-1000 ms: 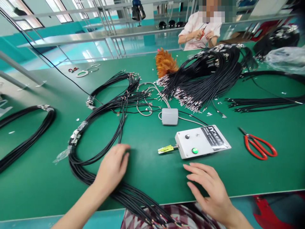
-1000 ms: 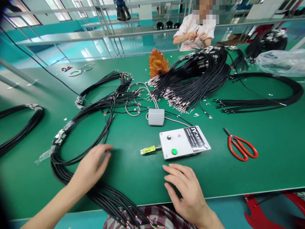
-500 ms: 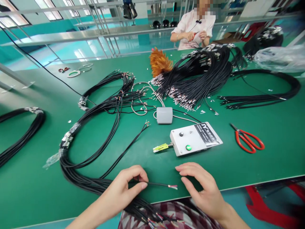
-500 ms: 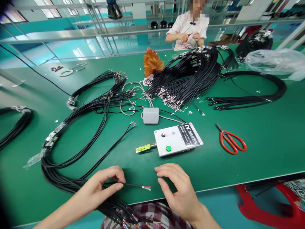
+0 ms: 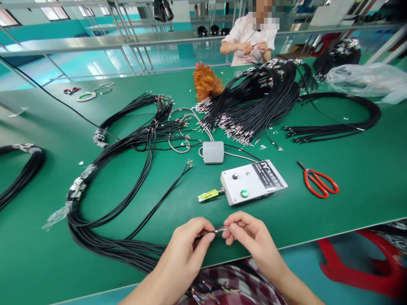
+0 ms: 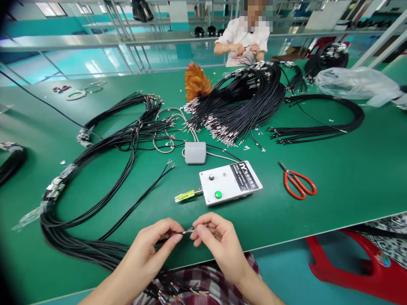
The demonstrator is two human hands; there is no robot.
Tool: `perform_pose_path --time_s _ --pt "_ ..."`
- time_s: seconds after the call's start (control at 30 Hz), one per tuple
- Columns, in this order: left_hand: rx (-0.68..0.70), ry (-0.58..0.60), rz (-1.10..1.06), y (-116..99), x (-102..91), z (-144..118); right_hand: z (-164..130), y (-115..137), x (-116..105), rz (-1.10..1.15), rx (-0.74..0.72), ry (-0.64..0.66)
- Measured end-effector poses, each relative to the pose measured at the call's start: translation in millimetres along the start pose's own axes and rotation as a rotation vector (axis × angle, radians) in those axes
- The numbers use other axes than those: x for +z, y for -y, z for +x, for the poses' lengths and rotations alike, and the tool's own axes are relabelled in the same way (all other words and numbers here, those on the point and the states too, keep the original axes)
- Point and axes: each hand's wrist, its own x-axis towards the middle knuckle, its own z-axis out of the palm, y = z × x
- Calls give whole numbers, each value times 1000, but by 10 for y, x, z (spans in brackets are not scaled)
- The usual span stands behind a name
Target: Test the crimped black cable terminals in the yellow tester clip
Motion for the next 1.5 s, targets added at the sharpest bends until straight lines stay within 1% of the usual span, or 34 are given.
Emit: perform_pose_path --time_s 0.13,0.23,0.5,0.63,0.77,0.9,0.97,1.07,1.17,1.23,1.3,1.37,1.4,1.5 --pt "-18 -36 -26 -3 34 -1 71 -2 49 227 124 25" --pt "-36 -53 -74 -27 42 6 95 -3 82 317 177 38" --pt "-72 -73 -152 -29 56 -9 88 -30 152 350 201 56" --pt "-138 -103 -289 -44 60 -5 61 -99 185 312 172 59" --pt "-192 -99 -385 -48 73 8 36 -126 197 283 124 10" --pt "-177 -92 -353 -15 82 -6 45 -91 212 178 114 -3" --pt "-133 -78 -304 -5 80 -16 61 -79 224 130 119 -13" --pt "-37 -26 -270 -18 83 4 81 -86 236 114 115 3" --pt "-4 -30 -366 -33 101 77 83 -97 230 102 118 29" --pt "-53 -65 -492 -26 119 123 75 -88 220 71 123 41" --pt "-131 -85 -602 -2 135 138 64 -66 210 -3 114 48" --pt "-185 -98 -630 31 148 113 58 -44 200 -130 63 44" --pt "-188 -108 -600 49 153 89 57 -37 194 -210 23 44" --pt "-125 -153 -416 106 173 19 70 -43 163 -434 -123 48"
